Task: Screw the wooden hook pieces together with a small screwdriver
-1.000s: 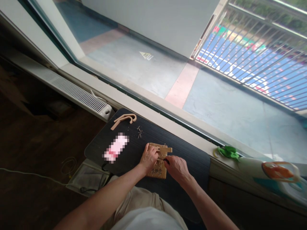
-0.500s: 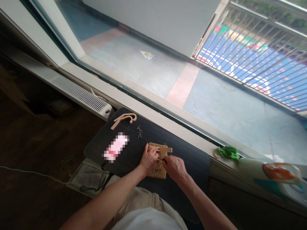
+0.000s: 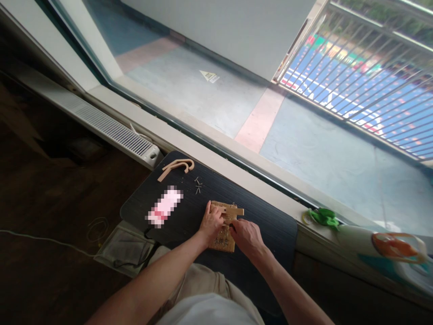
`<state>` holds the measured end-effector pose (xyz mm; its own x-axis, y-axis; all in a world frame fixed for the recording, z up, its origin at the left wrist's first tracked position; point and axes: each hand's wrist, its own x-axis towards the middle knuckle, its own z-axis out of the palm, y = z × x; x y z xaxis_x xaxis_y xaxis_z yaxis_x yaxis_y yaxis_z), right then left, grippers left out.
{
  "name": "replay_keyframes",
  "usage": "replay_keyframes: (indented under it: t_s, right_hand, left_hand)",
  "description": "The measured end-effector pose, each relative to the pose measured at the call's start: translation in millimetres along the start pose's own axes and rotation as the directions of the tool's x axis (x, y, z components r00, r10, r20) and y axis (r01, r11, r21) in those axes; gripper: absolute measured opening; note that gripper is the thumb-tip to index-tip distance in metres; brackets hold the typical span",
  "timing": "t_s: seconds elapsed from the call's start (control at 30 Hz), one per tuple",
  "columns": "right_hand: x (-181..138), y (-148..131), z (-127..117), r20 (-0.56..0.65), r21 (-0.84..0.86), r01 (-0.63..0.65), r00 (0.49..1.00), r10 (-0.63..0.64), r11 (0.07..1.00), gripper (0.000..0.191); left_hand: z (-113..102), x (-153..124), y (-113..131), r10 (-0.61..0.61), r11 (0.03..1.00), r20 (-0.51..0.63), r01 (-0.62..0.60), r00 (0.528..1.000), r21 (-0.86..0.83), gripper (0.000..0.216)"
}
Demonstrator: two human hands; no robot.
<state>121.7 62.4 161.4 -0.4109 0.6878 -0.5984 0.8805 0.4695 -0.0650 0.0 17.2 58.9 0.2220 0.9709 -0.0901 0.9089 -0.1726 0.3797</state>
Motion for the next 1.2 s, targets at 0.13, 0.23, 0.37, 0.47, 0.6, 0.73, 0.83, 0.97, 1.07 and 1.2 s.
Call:
replay_keyframes:
  t_s: [0.13,0.23,0.37,0.47,0.6,0.73,0.83,0.97,1.07,1.2]
  right_hand:
    - [0.6,-0.7,0.8,-0.005,-0.008,0.015,1.000,-0.015,1.000,0.025]
    - [0.4,-1.0,1.0,-0.008,-0.013,0.029,1.000,-0.029,0.999,0.026]
    - [-0.2,-1.5,0.4,-0.006,-0.018,0.038,0.999,-0.038,0.999,0.025]
    - [-0.7,-2.2,-0.8,-0.005,-0.019,0.036,0.999,-0.036,0.999,0.025]
    - [-1.4,-3.2,-2.3,-0.004,-0.019,0.030,1.000,-0.031,0.999,0.024]
    - [-1.9,-4.4,-2.7,-0.006,-0.020,0.023,1.000,-0.023,1.000,0.025]
    - [-1.5,-5.7,-2.3,-0.007,-0.023,0.017,1.000,-0.017,1.000,0.025]
    - [-0.8,-6.6,-1.5,-0.012,-0.027,0.013,1.000,-0.013,1.000,0.026]
    - [-1.1,-6.6,-1.3,-0.020,-0.027,0.012,1.000,-0.013,1.000,0.026]
    - [-1.2,-6.4,-0.9,-0.019,-0.026,0.014,1.000,-0.015,1.000,0.027]
  left_hand:
    - [0.6,1.0,-0.1,0.009,1.000,0.000,-0.009,1.000,0.030,0.017]
    - [0.4,1.9,-0.3,0.009,0.999,-0.001,-0.009,1.000,0.044,0.017]
    - [0.4,2.6,-0.5,0.005,0.999,-0.008,-0.004,1.000,0.054,0.019]
    - [1.0,2.5,-0.5,0.003,0.998,-0.013,-0.003,1.000,0.056,0.019]
    - [1.4,2.5,-0.4,0.004,0.998,-0.015,-0.003,1.000,0.058,0.020]
    - [0.9,2.8,-0.3,0.008,0.998,-0.015,-0.007,1.000,0.055,0.019]
    - [1.0,2.9,-0.2,0.010,0.999,-0.014,-0.010,1.000,0.052,0.019]
    - [1.1,3.1,-0.3,0.009,0.999,-0.013,-0.009,1.000,0.046,0.019]
    - [0.1,3.1,-0.1,0.007,0.999,-0.009,-0.007,1.000,0.047,0.019]
    - [-1.8,3.0,0.5,0.006,0.999,-0.002,-0.006,1.000,0.048,0.019]
